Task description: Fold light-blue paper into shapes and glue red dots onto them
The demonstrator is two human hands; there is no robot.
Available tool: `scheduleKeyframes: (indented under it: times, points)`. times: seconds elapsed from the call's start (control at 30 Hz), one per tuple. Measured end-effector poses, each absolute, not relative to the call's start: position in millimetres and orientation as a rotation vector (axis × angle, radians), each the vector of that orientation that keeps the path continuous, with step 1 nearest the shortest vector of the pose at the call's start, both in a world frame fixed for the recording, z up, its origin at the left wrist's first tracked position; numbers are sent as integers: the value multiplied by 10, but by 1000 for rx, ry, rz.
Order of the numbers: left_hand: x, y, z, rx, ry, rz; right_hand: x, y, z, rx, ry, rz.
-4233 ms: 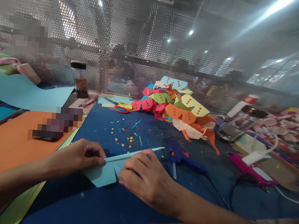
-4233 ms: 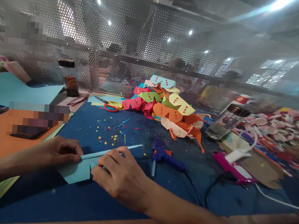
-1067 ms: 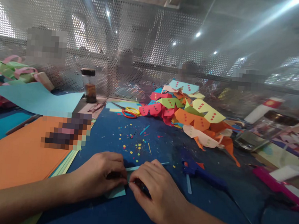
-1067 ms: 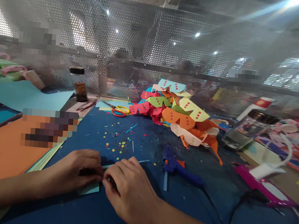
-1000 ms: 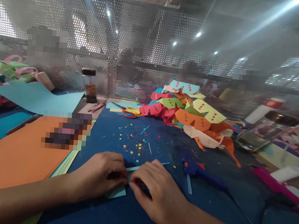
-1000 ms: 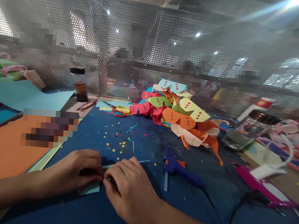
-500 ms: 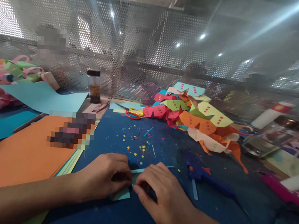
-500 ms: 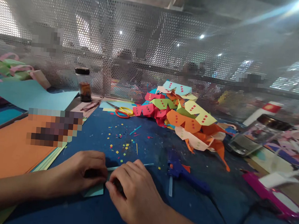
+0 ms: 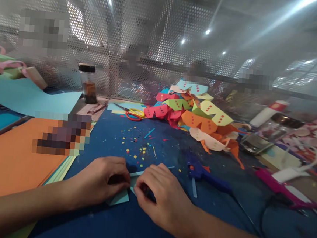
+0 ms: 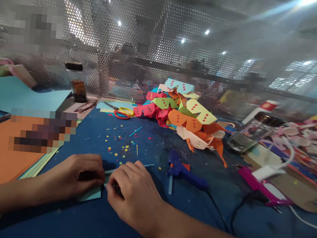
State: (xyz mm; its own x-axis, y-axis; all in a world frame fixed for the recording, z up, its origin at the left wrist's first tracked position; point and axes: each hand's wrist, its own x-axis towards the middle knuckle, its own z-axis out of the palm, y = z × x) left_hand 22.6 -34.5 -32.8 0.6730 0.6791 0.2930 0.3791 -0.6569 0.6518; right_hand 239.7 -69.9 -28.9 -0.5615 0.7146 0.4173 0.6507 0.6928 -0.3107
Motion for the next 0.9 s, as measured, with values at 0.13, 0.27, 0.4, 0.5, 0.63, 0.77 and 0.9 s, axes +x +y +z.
scheduleKeyframes:
  times: [0.13, 0.27, 0.4, 0.5, 0.63, 0.77, 0.9]
  points:
    - [221, -352, -324, 2316, 822, 714, 2405, -706, -279, -1064, -2413, 188]
    - [224, -360, -307, 2312, 830, 702, 2410, -706, -268, -1053, -2416, 191]
    - [215, -367, -302, 2312, 831, 693, 2411, -704, -268, -1043, -2412, 166]
    - [193, -380, -303, 2309, 827, 696, 2412, -703, -271, -1032, -2414, 159]
    - [174, -389, -294, 2314, 810, 690, 2410, -705, -267, -1025, -2414, 170]
    - [194, -378, -290, 2315, 824, 671, 2400, -711, -263, -1025, -2397, 192]
    - [228, -378, -296, 2329, 864, 662, 2397, -723, -251, -1053, -2404, 273]
